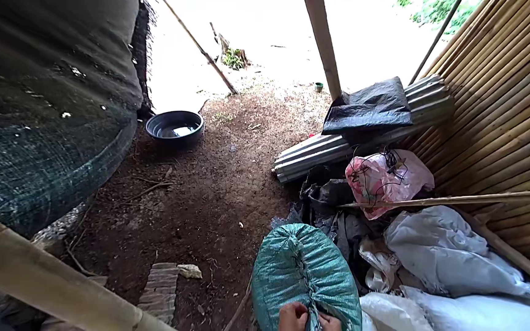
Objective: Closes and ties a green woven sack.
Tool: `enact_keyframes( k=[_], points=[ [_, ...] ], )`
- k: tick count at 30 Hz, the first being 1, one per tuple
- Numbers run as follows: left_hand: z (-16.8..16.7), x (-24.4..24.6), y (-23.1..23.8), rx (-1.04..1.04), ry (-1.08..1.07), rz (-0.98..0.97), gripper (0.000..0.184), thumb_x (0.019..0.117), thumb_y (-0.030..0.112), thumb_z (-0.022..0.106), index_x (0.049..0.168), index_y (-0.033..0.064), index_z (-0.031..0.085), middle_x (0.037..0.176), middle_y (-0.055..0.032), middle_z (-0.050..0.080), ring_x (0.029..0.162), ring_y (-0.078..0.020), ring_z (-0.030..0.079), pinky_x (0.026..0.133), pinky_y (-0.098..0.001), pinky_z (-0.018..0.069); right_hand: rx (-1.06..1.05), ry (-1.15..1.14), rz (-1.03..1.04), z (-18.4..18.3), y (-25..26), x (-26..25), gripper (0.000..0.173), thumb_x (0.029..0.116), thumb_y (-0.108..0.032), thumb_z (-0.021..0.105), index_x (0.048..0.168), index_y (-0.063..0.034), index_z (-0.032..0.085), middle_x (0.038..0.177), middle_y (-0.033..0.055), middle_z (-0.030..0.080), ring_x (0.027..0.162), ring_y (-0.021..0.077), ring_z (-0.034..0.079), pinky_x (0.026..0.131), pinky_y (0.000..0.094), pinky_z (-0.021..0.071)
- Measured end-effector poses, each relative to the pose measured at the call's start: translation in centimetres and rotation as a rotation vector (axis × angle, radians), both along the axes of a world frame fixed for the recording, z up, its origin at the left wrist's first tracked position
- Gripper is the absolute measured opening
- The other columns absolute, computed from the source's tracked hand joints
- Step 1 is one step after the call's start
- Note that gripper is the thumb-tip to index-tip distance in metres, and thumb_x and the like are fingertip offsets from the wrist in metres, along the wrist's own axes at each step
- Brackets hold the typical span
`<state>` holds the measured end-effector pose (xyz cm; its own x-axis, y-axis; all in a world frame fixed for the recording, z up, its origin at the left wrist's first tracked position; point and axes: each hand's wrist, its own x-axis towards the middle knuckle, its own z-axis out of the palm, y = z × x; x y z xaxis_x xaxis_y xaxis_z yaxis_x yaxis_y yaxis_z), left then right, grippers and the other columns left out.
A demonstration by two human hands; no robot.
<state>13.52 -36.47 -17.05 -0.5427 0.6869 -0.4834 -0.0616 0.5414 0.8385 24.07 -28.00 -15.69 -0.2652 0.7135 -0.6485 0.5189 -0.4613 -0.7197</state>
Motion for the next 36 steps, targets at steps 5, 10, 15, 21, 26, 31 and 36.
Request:
enact_keyframes(
  k=[5, 10, 15, 21, 26, 31, 36],
  points=[
    [0.5, 0.2, -0.3, 0.072, 0.24, -0.128, 0.022, 0.0957, 0.002, 0.06, 0.109, -0.0058, 0.075, 0.104, -0.0235, 0.074, 0.101, -0.0347, 0.072, 0.099, -0.0464, 0.054, 0.019, -0.025, 0.001, -0.1, 0.5, -0.2, 0.017, 0.0986, -0.006, 0.066, 0.098, 0.0093, 0.073, 0.076, 0.0107, 0.07, 0.061, 0.0068, 0.06, 0.063, 0.0251, 0.0517],
    [0.9, 0.1, -0.7, 0.107, 0.278, -0.156, 0.023, 0.0967, 0.001, 0.058, 0.111, -0.0059, 0.074, 0.107, -0.0241, 0.073, 0.104, -0.0355, 0.071, 0.1, -0.0446, 0.0539, 0.032, -0.029, 0.025, 0.9, 0.5, -0.6, 0.019, 0.1, -0.005, 0.064, 0.09, 0.0088, 0.072, 0.065, 0.0059, 0.065, 0.051, 0.0036, 0.054, 0.053, 0.0214, 0.0479],
    [1.2, -0.5, -0.7, 0.105, 0.226, -0.156, 0.024, 0.0976, 0.002, 0.057, 0.112, -0.0064, 0.074, 0.108, -0.025, 0.072, 0.103, -0.0354, 0.071, 0.099, -0.0441, 0.0536, 0.026, -0.071, 0.018, 1.4, 0.6, -1.4, 0.013, 0.0976, -0.002, 0.067, 0.097, 0.0102, 0.072, 0.075, 0.0089, 0.07, 0.057, 0.0028, 0.056, 0.058, 0.0211, 0.0497],
    [1.0, -0.9, -0.5, 0.147, 0.197, -0.151, 0.022, 0.0965, 0.003, 0.059, 0.109, -0.0049, 0.076, 0.108, -0.024, 0.071, 0.099, -0.0324, 0.07, 0.095, -0.0419, 0.0548, -0.008, -0.105, 0.046, 1.4, 1.5, -1.4, 0.015, 0.0943, -0.004, 0.072, 0.101, 0.009, 0.072, 0.085, 0.0122, 0.072, 0.064, 0.0065, 0.061, 0.063, 0.0248, 0.0528],
    [0.4, -1.8, -0.9, 0.164, 0.042, -0.18, 0.019, 0.0957, 0.005, 0.062, 0.106, -0.0035, 0.076, 0.101, -0.0191, 0.071, 0.09, -0.0239, 0.068, 0.088, -0.0369, 0.054, 0.016, -0.05, 0.091, 0.9, 1.9, -1.9, 0.015, 0.0924, -0.002, 0.074, 0.102, 0.0097, 0.071, 0.094, 0.0152, 0.075, 0.083, 0.0112, 0.069, 0.083, 0.0292, 0.0564],
    [0.7, -4.3, -0.9, 0.03, -0.067, -0.419, 0.023, 0.0979, 0.016, 0.067, 0.115, 0.0022, 0.075, 0.108, -0.0146, 0.075, 0.099, -0.0235, 0.072, 0.096, -0.0438, 0.054, 0.122, -0.255, 0.481, 2.2, 3.2, -2.0, 0.023, 0.1, -0.011, 0.063, 0.103, 0.0104, 0.069, 0.092, 0.0206, 0.07, 0.086, 0.026, 0.067, 0.086, 0.0446, 0.0529],
    [2.3, -11.2, -4.2, -0.178, 0.126, -0.658, 0.034, 0.1001, 0.038, 0.066, 0.107, 0.0065, 0.078, 0.099, -0.0166, 0.075, 0.099, -0.0344, 0.071, 0.095, -0.06, 0.0511, 0.361, -0.456, 0.755, 4.1, 2.7, -2.3, 0.029, 0.1004, -0.015, 0.059, 0.114, 0.0095, 0.067, 0.101, 0.0263, 0.072, 0.101, 0.039, 0.071, 0.094, 0.0532, 0.0535]
  ],
)
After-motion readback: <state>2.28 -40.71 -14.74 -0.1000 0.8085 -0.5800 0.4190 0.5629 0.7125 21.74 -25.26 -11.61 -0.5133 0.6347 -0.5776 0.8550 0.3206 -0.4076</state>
